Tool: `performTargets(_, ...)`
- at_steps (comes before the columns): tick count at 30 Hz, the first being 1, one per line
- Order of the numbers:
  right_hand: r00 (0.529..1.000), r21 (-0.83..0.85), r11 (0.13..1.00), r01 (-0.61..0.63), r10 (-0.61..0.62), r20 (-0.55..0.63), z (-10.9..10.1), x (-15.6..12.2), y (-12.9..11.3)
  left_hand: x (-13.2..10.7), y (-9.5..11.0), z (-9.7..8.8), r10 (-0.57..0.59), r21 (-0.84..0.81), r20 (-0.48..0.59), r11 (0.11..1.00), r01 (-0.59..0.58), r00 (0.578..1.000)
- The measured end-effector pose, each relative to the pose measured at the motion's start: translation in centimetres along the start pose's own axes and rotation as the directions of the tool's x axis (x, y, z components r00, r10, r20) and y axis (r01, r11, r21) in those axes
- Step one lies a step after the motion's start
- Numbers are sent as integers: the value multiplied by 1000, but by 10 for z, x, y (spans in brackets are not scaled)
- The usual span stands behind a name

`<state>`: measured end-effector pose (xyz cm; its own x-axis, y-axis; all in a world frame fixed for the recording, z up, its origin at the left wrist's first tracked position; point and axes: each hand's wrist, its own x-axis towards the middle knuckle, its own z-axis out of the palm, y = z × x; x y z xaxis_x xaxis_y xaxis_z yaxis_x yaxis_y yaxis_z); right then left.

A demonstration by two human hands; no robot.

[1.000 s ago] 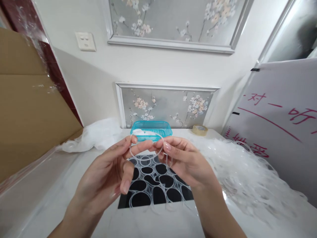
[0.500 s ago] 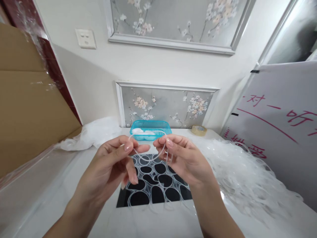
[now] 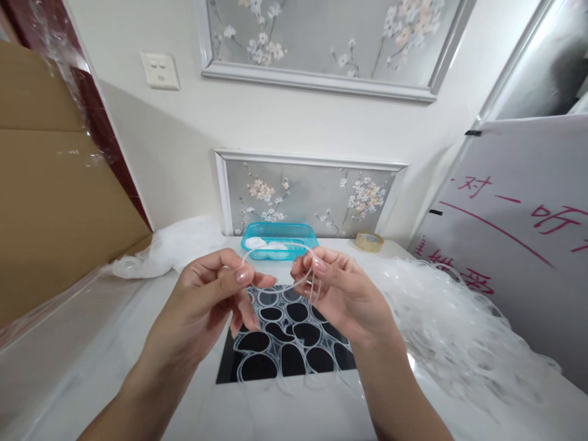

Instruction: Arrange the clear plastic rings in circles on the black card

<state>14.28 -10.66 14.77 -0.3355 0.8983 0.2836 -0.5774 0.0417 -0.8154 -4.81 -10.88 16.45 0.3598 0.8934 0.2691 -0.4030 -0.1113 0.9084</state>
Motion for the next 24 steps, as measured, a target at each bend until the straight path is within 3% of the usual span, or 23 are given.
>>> performTargets(9,991,251,961,-115,92,102,-4,1,0,2,-1,-1,-25,29,-48,999,26,999)
performTargets(24,991,123,990,-73,58,121,-7,0,-2,4,0,3,-6,29,-166,1000,11,986)
